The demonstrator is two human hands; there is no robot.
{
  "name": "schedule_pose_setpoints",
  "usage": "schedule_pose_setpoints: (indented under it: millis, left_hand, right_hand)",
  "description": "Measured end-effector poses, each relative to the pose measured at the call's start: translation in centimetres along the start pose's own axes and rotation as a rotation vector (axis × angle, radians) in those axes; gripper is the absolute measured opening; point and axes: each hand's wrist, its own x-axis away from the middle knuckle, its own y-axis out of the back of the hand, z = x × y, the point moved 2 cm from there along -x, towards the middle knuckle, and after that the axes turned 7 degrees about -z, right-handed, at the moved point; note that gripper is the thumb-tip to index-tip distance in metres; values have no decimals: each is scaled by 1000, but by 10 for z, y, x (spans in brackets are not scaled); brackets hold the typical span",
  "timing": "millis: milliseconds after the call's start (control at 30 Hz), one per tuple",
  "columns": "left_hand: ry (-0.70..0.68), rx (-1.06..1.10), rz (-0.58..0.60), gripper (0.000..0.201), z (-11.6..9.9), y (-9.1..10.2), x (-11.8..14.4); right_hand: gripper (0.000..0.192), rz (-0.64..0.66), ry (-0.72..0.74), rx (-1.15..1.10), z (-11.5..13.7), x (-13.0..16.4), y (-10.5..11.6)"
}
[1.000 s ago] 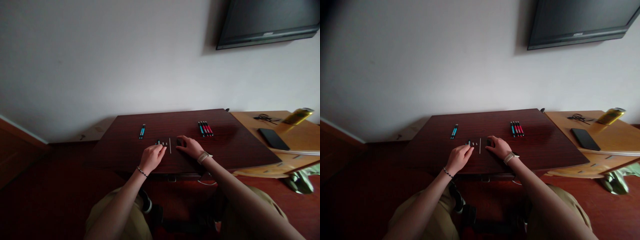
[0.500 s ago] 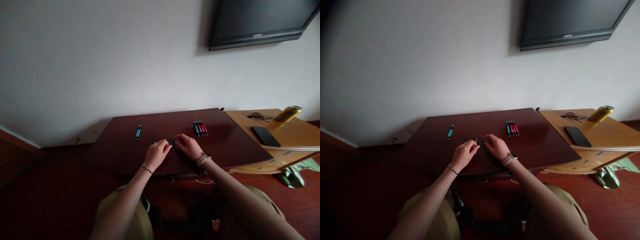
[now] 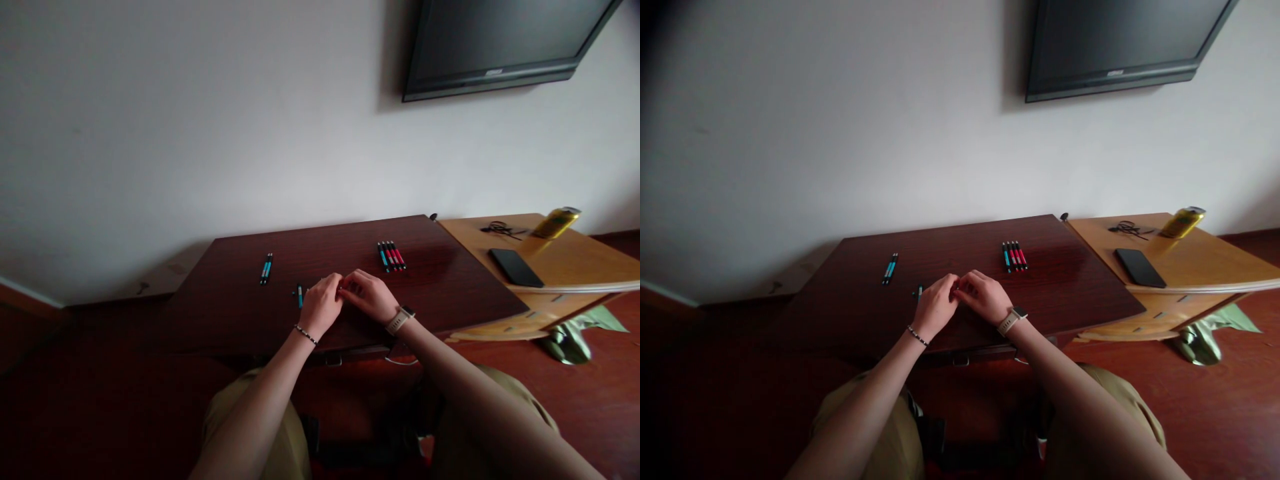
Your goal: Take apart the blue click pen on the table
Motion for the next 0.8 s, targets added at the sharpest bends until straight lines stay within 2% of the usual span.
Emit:
schedule_pose_setpoints:
  millis: [200, 433, 633, 800]
  left_hand:
    - [1, 18, -29, 27, -5, -4, -2]
    - [-25, 33, -37, 34, -2, -7, 2]
    - [-29, 15, -30, 13, 9, 3, 9]
    - [-17, 13, -56, 8, 19, 17, 19]
  right_hand:
    - [11, -22, -3, 16, -7, 1, 3]
    - [9, -20, -9, -76, -17, 2, 2]
    - [6, -111, -16, 44, -24, 2, 1]
    - [8, -136, -42, 106, -27, 0, -1]
